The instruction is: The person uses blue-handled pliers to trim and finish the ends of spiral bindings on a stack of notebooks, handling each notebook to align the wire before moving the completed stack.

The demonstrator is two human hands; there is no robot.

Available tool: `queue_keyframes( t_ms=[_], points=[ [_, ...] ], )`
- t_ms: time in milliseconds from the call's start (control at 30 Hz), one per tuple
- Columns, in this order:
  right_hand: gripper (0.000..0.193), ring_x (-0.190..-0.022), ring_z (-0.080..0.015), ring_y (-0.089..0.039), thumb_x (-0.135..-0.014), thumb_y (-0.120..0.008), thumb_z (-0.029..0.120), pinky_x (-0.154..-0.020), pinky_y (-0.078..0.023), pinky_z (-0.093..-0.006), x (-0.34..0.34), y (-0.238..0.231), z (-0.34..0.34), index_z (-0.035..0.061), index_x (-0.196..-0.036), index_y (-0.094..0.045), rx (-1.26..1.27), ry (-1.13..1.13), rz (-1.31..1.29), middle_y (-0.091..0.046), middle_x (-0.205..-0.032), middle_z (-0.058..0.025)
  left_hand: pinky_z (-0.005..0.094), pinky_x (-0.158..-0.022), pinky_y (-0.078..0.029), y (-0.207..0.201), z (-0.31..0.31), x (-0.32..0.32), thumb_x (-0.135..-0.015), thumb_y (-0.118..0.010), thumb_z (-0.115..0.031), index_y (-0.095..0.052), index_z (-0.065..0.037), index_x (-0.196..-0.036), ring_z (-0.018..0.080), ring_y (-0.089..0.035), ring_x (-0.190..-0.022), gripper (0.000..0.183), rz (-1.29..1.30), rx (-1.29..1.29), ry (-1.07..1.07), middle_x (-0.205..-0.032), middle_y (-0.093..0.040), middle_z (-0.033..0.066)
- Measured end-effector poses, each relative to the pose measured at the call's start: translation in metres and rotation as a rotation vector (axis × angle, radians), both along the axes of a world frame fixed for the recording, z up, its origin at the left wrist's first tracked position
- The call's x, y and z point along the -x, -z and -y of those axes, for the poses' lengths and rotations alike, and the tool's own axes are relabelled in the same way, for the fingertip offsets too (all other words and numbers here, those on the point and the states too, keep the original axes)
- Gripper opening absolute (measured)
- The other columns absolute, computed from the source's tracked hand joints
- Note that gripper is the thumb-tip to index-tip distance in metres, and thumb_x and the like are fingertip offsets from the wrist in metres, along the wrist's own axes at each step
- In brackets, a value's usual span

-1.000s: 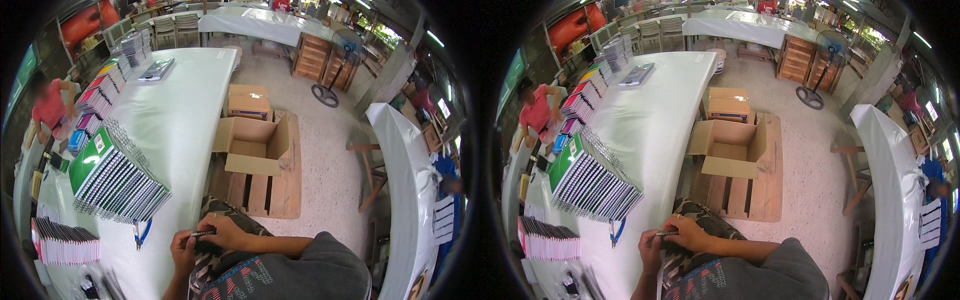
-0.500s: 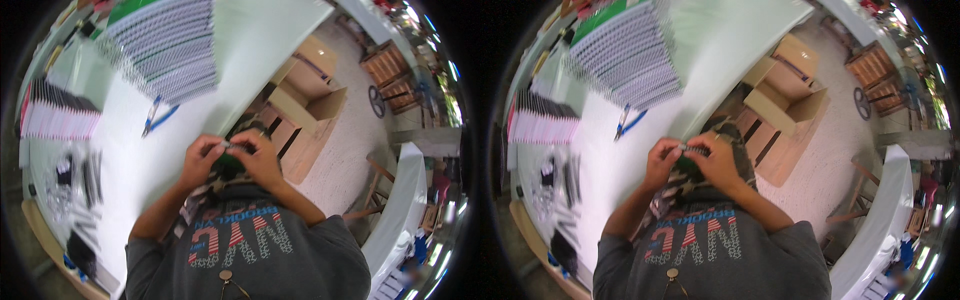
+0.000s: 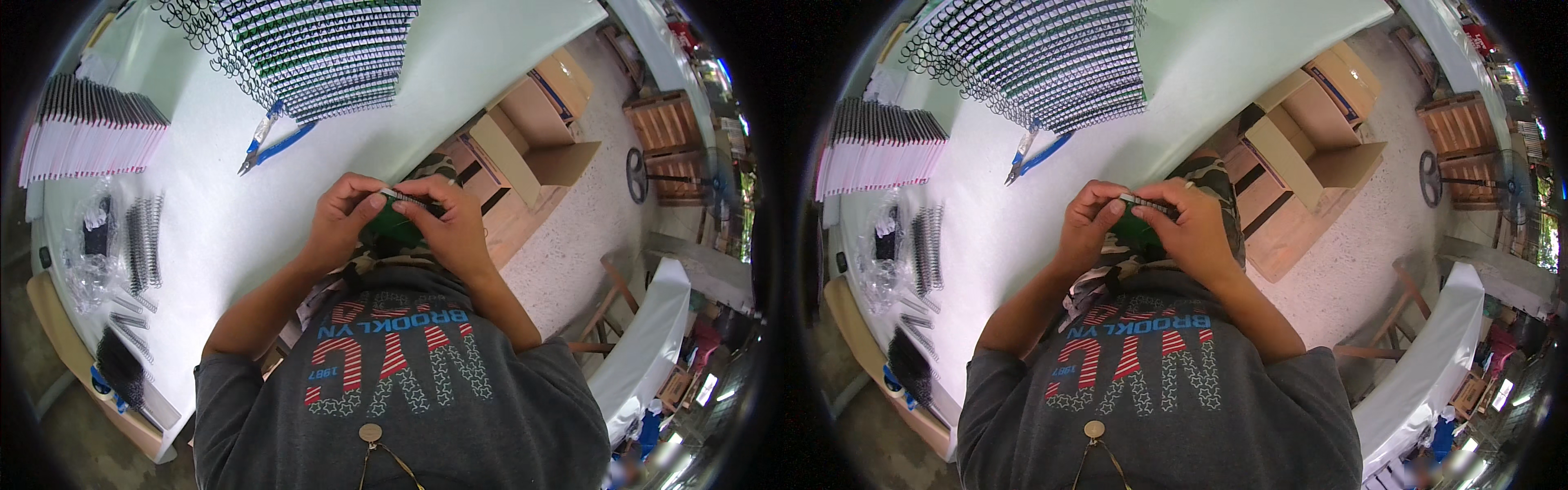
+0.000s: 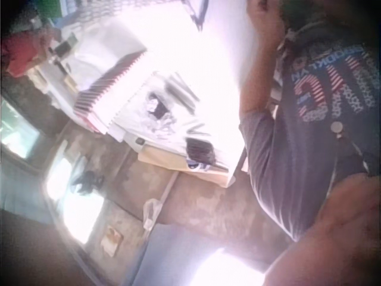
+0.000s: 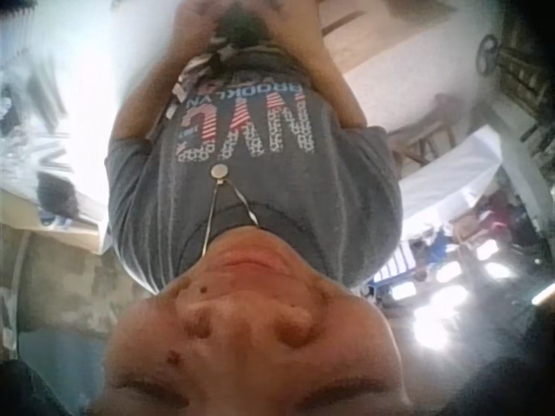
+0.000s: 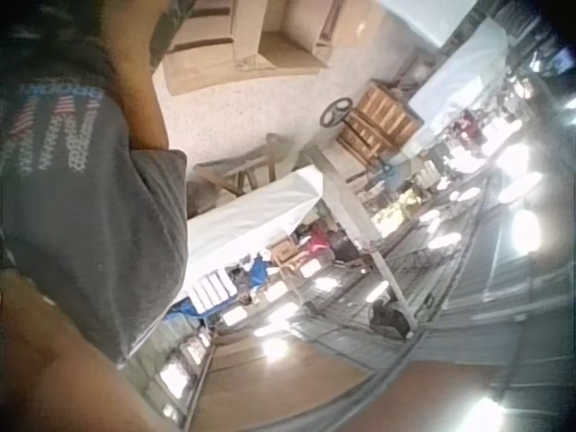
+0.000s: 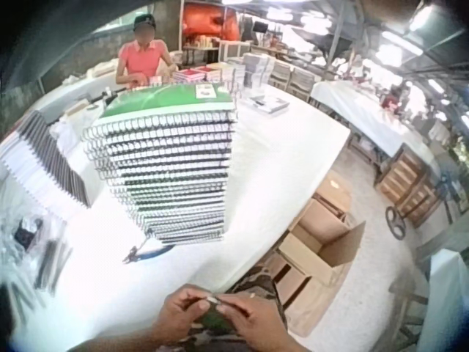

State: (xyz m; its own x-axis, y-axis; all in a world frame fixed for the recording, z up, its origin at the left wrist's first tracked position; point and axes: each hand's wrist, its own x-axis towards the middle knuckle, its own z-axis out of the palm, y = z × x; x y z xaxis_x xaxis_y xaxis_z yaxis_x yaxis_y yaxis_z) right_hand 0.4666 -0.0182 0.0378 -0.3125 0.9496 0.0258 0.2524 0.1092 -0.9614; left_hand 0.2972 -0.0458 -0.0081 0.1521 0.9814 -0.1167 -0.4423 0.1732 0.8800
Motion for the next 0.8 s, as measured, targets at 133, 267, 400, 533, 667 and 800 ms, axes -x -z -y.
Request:
queue_keyframes(
  t_ms=[133,267,400,533,667,800],
  points=[
    [0.027,-0.071,-0.0217,-0.061,-0.073,-0.071,0.006,-0.063,-0.046,-0.0312,0.001,-0.003,-0.005,0.0024,-0.098,-0.062,-0.088,-0.14,0.219,-0.063,-0.083,-0.0113,0.0237,-0.083,-0.044,0.005,-0.002,0.004,-0.091,-0.055,-0.008,-0.055,-0.002,-0.104,0.0086,-0.056,-0.091,0.014,-0.019,-0.018,-0.022,-0.096,-0.061,0.0036],
    [0.023,-0.07,-0.028,-0.06,-0.077,-0.068,0.011,-0.062,-0.045,-0.0346,0.006,0.0,-0.013,0.0033,-0.098,-0.062,-0.009,-0.122,0.302,-0.062,-0.083,-0.0128,0.0238,-0.082,-0.045,0.006,-0.003,0.005,-0.09,-0.056,-0.008,-0.057,-0.001,-0.102,0.0087,-0.056,-0.091,0.014,0.006,-0.005,-0.023,-0.096,-0.061,0.004],
    [0.017,-0.072,-0.0296,-0.06,-0.08,-0.066,0.013,-0.064,-0.045,-0.0353,0.003,-0.012,-0.022,0.004,-0.094,-0.062,0.062,-0.097,0.16,-0.061,-0.082,-0.0135,0.0235,-0.081,-0.046,0.004,-0.007,0.009,-0.09,-0.057,-0.008,-0.059,0.0,-0.105,0.0089,-0.056,-0.091,0.017,-0.029,0.089,-0.044,-0.095,-0.062,0.004],
    [0.014,-0.075,-0.028,-0.06,-0.079,-0.066,0.01,-0.066,-0.046,-0.0343,0.005,-0.007,-0.022,0.0031,-0.089,-0.061,-0.084,-0.122,0.232,-0.061,-0.082,-0.0136,0.0235,-0.083,-0.045,-0.006,-0.01,0.009,-0.09,-0.057,-0.009,-0.06,0.0,-0.11,0.0094,-0.055,-0.093,0.022,-0.028,0.135,-0.048,-0.097,-0.061,0.0037],
    [0.013,-0.078,-0.0299,-0.06,-0.081,-0.064,0.009,-0.067,-0.046,-0.0335,0.01,-0.007,-0.018,0.0019,-0.091,-0.06,-0.078,-0.079,0.222,-0.061,-0.084,-0.0141,0.0228,-0.082,-0.044,-0.007,-0.011,0.01,-0.09,-0.055,-0.01,-0.06,0.0,-0.111,0.0087,-0.055,-0.092,0.023,-0.124,0.057,-0.005,-0.101,-0.06,0.0021],
    [0.015,-0.076,-0.0292,-0.061,-0.081,-0.064,0.009,-0.066,-0.046,-0.0332,0.004,-0.006,-0.017,0.0019,-0.093,-0.059,-0.074,-0.09,0.193,-0.062,-0.084,-0.0128,0.0217,-0.08,-0.044,-0.006,-0.011,0.01,-0.089,-0.055,-0.008,-0.061,0.0,-0.109,0.0073,-0.055,-0.088,0.022,-0.163,0.016,0.005,-0.1,-0.06,0.0008]
  ],
)
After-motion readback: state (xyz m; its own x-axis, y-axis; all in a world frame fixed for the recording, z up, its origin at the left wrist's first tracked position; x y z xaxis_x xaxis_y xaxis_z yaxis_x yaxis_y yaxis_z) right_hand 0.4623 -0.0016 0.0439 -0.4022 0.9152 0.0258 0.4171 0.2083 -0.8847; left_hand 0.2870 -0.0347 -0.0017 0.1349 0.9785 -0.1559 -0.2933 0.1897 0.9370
